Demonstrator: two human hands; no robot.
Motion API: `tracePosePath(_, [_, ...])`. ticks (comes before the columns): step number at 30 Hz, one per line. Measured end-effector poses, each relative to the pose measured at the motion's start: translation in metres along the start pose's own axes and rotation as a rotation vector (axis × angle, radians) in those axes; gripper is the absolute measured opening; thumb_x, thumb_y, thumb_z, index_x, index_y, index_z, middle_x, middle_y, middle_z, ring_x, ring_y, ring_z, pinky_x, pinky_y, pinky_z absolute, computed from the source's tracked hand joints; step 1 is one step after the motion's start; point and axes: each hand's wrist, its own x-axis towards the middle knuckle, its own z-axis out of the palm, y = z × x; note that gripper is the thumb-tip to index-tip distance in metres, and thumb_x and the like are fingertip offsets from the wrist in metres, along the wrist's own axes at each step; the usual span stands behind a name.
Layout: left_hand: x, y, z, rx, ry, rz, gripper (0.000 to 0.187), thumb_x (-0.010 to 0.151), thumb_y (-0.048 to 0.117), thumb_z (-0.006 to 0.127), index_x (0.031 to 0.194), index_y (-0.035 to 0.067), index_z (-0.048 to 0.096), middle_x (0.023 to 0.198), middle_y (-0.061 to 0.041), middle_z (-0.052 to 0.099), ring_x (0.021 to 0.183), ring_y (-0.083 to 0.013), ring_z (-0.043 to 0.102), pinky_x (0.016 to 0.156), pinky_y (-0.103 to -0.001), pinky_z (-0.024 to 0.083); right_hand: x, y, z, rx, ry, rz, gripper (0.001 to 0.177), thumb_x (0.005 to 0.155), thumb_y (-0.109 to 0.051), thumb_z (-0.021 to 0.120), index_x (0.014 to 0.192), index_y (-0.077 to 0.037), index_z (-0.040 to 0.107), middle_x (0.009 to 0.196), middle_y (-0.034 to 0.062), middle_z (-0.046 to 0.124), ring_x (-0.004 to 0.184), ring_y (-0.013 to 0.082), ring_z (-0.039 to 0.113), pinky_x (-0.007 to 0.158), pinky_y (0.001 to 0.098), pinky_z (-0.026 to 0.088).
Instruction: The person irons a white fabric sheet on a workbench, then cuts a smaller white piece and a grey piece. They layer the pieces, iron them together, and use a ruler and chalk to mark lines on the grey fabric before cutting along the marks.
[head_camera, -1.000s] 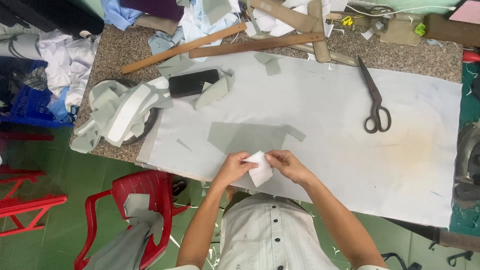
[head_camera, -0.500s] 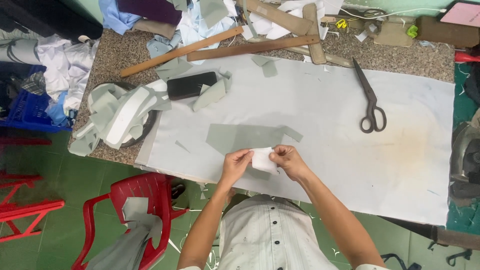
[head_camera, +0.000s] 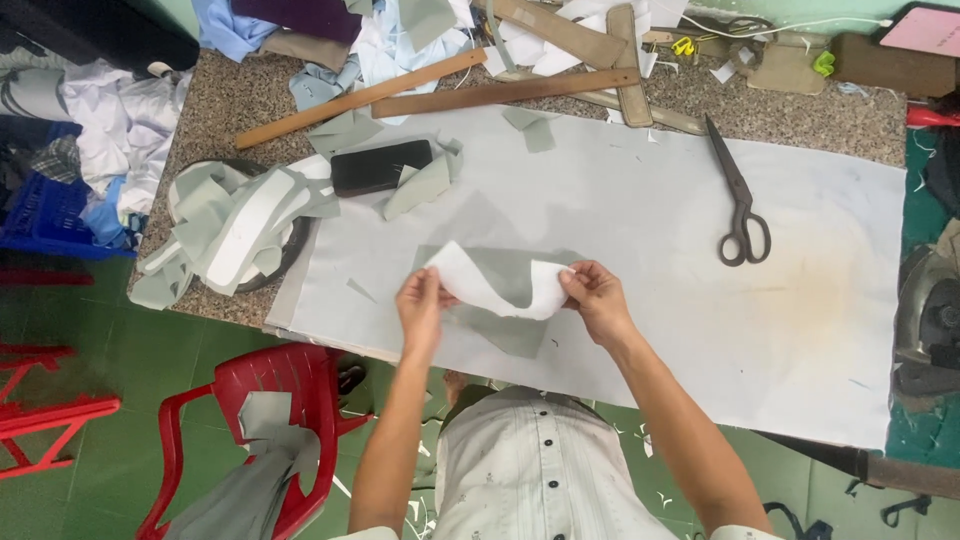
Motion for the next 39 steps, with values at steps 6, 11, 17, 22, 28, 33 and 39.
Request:
tracePosePath(6, [0.043, 0.01, -0.041, 0.116, 0.101, 0.069, 0.02, 0.106, 0.025, 0.055, 0.1, 0.008, 0.062, 0.08, -0.007, 0.067, 0.067, -0.0139, 0.07, 0.067, -0.026, 0.063, 0.021, -0.03, 0.02, -0.432, -0.068, -0.229, 0.027, 0.089, 0.003, 0.075, 0.116, -0.003, 0.074, 0.1, 0.0141, 0.076, 0.095, 0.0241, 0.072, 0.091, 0.0404, 0.059])
tracePosePath(11, [0.022, 0.02, -0.042, 0.028, 0.054, -0.007, 0.022, 0.11, 0.031, 0.045, 0.105, 0.011, 0.053, 0.086, -0.007, 0.068, 0.072, -0.0176, 0.073, 0.069, -0.03, 0.064, 0.012, -0.039, 0.052, -0.599, -0.217, -0.603, 0.02, 0.087, 0.008, 0.071, 0.097, -0.009, 0.076, 0.103, 0.0072, 0.079, 0.11, 0.0287, 0.071, 0.108, 0.0468, 0.048])
tracePosePath(17, [0.018, 0.021, -0.068, -0.046, -0.054, -0.015, 0.026, 0.11, 0.035, 0.04, 0.107, 0.011, 0.05, 0.093, -0.015, 0.074, 0.078, -0.0262, 0.077, 0.068, -0.037, 0.066, 0.011, 0.026, 0.023, -1.004, -0.418, -0.744, 0.026, 0.081, 0.012, 0.069, 0.085, -0.012, 0.074, 0.113, 0.0011, 0.078, 0.123, 0.0298, 0.065, 0.109, 0.0524, 0.044])
tracePosePath(22, [0.008, 0.026, -0.075, -0.049, -0.18, -0.017, 0.025, 0.11, 0.034, 0.041, 0.106, 0.011, 0.05, 0.093, -0.015, 0.076, 0.079, -0.0255, 0.077, 0.068, -0.038, 0.066, 0.007, 0.054, 0.003, -1.139, -0.399, -0.734, 0.022, 0.079, 0.01, 0.072, 0.088, -0.01, 0.073, 0.118, 0.0028, 0.077, 0.13, 0.0266, 0.061, 0.114, 0.0517, 0.038])
tracePosePath(28, [0.003, 0.022, -0.074, 0.037, -0.39, -0.098, 0.03, 0.108, 0.037, 0.045, 0.111, 0.008, 0.053, 0.094, -0.018, 0.076, 0.078, -0.0287, 0.077, 0.065, -0.042, 0.065, 0.005, 0.05, -0.007, -1.264, -0.346, -0.775, 0.023, 0.083, 0.007, 0.071, 0.091, -0.015, 0.071, 0.12, -0.0023, 0.075, 0.132, 0.0195, 0.059, 0.115, 0.0452, 0.039])
tracePosePath(33, [-0.003, 0.012, -0.06, -0.037, -0.486, -0.191, 0.028, 0.107, 0.034, 0.046, 0.108, 0.007, 0.053, 0.093, -0.023, 0.077, 0.073, -0.031, 0.077, 0.06, -0.043, 0.065, -0.017, 0.024, -0.006, -1.429, -0.362, -0.77, 0.033, 0.082, 0.009, 0.068, 0.105, -0.015, 0.073, 0.138, 0.0002, 0.067, 0.139, 0.0224, 0.052, 0.116, 0.0473, 0.037])
tracePosePath(39, [0.014, -0.038, -0.023, 0.131, -0.298, -0.178, 0.03, 0.11, 0.032, 0.044, 0.111, 0.003, 0.053, 0.089, -0.018, 0.072, 0.072, -0.0309, 0.076, 0.064, -0.046, 0.066, -0.002, 0.046, -0.027, -1.358, -0.093, -0.804, 0.038, 0.081, 0.013, 0.064, 0.114, -0.007, 0.068, 0.128, 0.0109, 0.066, 0.128, 0.0276, 0.059, 0.105, 0.0413, 0.048])
